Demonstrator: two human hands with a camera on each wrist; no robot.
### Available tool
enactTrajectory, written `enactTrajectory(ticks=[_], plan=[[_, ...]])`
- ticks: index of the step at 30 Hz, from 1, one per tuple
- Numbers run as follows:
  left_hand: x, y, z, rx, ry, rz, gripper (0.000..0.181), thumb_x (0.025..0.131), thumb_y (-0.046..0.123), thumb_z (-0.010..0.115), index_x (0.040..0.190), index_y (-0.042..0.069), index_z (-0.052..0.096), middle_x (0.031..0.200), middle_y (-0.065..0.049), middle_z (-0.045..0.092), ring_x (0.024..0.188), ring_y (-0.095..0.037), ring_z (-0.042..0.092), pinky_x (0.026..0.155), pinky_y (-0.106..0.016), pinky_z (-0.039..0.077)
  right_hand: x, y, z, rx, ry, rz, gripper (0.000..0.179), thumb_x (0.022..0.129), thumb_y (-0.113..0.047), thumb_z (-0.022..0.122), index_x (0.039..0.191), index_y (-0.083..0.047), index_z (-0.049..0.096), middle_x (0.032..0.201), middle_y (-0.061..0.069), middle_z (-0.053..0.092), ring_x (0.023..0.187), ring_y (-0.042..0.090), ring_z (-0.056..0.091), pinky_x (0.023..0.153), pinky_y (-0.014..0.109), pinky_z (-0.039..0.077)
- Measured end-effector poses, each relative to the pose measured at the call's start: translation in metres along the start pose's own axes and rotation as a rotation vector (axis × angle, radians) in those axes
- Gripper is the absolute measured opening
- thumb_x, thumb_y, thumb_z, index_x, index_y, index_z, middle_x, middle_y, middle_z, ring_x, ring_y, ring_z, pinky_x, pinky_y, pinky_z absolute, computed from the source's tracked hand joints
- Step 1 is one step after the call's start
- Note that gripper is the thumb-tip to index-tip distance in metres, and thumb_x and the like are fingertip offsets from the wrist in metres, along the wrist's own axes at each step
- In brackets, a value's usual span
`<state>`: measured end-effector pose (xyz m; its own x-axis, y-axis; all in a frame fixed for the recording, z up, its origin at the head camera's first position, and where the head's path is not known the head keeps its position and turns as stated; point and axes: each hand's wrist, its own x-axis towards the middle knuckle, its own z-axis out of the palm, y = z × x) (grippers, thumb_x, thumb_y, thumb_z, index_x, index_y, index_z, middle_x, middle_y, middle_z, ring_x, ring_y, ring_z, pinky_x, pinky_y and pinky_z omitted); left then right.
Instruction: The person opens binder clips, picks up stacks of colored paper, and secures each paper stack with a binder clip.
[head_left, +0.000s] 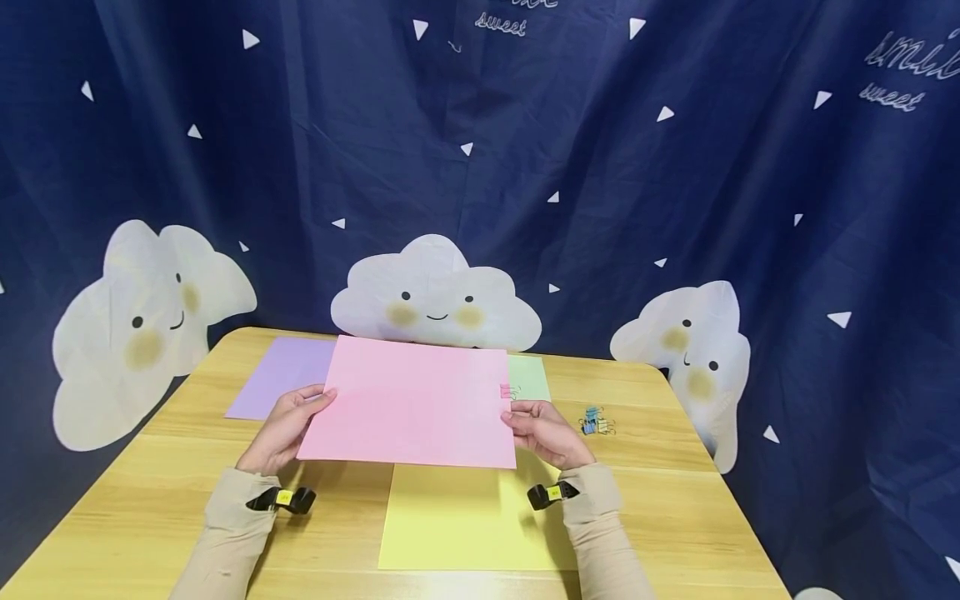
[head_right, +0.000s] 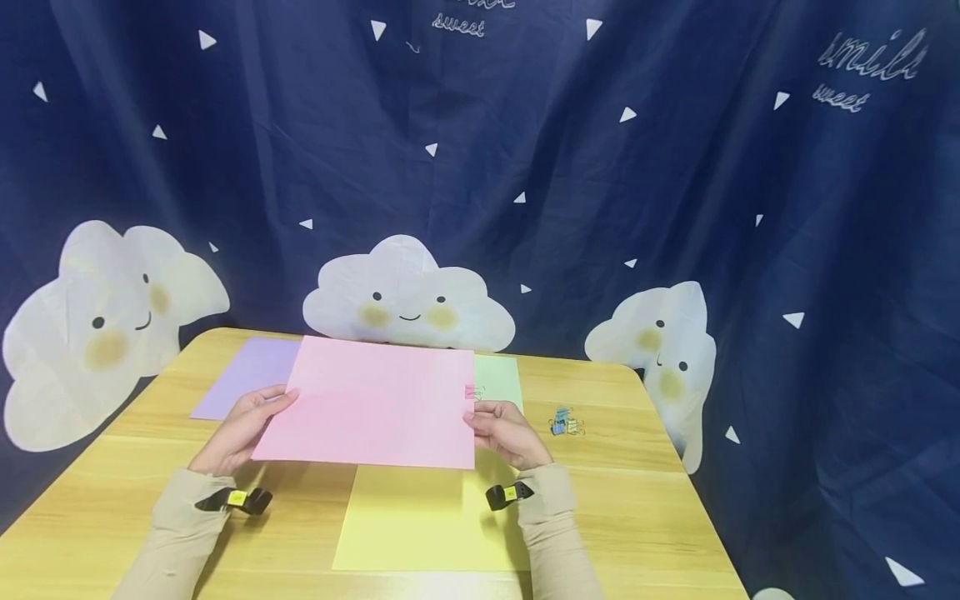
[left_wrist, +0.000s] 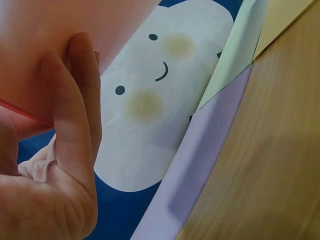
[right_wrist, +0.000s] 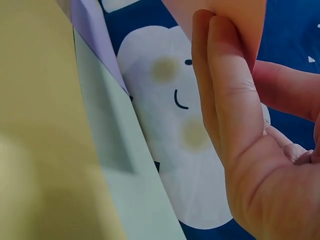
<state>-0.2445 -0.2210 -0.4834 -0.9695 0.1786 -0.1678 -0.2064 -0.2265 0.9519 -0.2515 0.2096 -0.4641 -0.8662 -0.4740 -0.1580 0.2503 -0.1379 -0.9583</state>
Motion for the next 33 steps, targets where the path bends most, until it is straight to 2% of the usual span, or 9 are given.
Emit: enactTrajectory(ticks=[5,10,13,16,19,25,28,33], plan=[[0.0009,-0.0009,0.0003,0.002,0.0,0.011,0.028,0.107,0.027,0.059,0.126,0.009,0.05,0.087,0.006,0.076,0.073,-0.009,0.075,0.064,-0.031,0.066,0.0016,0.0016,0.0009,-0.016,0.028,-0.011,0.016,0.104,0.003,0.054,0.118,0.003,0.061,0.093,-0.003,0.077,0.083,0.007,0.075,0.077,0.023,0.065],[0.0007,-0.0024,0.0005,0.012,0.007,0.028,0.021,0.107,0.027,0.059,0.121,0.012,0.054,0.087,0.007,0.075,0.072,-0.008,0.074,0.063,-0.029,0.065,0.0022,0.0024,0.0025,-0.033,0.047,-0.017,0.023,0.103,0.004,0.053,0.125,0.009,0.054,0.092,-0.004,0.076,0.083,0.006,0.074,0.077,0.023,0.065],[0.0007,-0.0033,-0.0001,0.014,0.011,0.034,0.02,0.107,0.027,0.058,0.121,0.013,0.055,0.086,0.008,0.075,0.072,-0.008,0.074,0.063,-0.028,0.065,0.0021,0.0015,0.0042,-0.031,0.06,-0.013,0.023,0.103,0.004,0.054,0.125,0.009,0.054,0.092,-0.004,0.076,0.082,0.006,0.075,0.076,0.023,0.065],[0.0004,-0.0031,-0.0005,0.013,0.004,0.031,0.027,0.108,0.029,0.057,0.127,0.01,0.05,0.087,0.008,0.075,0.073,-0.008,0.074,0.064,-0.028,0.065,0.0019,0.0007,0.0052,-0.025,0.065,-0.01,0.021,0.103,0.003,0.054,0.123,0.006,0.057,0.093,-0.003,0.076,0.081,0.006,0.075,0.075,0.024,0.065],[0.0005,-0.0025,-0.0008,0.008,-0.023,0.027,0.031,0.109,0.031,0.054,0.13,0.01,0.048,0.089,0.008,0.074,0.074,-0.008,0.074,0.065,-0.029,0.066,0.0015,0.0,0.005,-0.024,0.066,-0.016,0.02,0.103,0.003,0.054,0.122,0.005,0.058,0.092,-0.004,0.076,0.081,0.006,0.074,0.075,0.023,0.065],[0.0002,-0.0025,-0.0001,-0.001,-0.102,0.06,0.018,0.11,0.029,0.051,0.119,0.014,0.057,0.093,0.007,0.074,0.079,-0.007,0.074,0.069,-0.024,0.065,0.0007,-0.0003,0.0025,-0.028,0.099,-0.019,0.026,0.104,0.001,0.054,0.128,0.009,0.053,0.093,-0.005,0.076,0.083,0.007,0.074,0.075,0.023,0.065],[-0.0006,-0.0017,0.0007,0.015,-0.107,0.055,0.015,0.11,0.027,0.05,0.117,0.015,0.059,0.093,0.007,0.074,0.08,-0.006,0.074,0.07,-0.022,0.064,0.0002,-0.0005,0.0015,-0.02,0.108,-0.014,0.024,0.104,0.001,0.054,0.127,0.007,0.052,0.093,-0.004,0.077,0.083,0.007,0.075,0.075,0.023,0.065],[-0.0014,-0.001,0.0027,0.042,-0.08,0.044,0.013,0.11,0.024,0.053,0.114,0.015,0.06,0.091,0.008,0.074,0.079,-0.004,0.074,0.069,-0.019,0.063,0.0003,-0.0009,0.0006,-0.013,0.112,-0.012,0.023,0.104,0.001,0.053,0.126,0.007,0.052,0.092,-0.004,0.077,0.083,0.007,0.075,0.075,0.023,0.065]])
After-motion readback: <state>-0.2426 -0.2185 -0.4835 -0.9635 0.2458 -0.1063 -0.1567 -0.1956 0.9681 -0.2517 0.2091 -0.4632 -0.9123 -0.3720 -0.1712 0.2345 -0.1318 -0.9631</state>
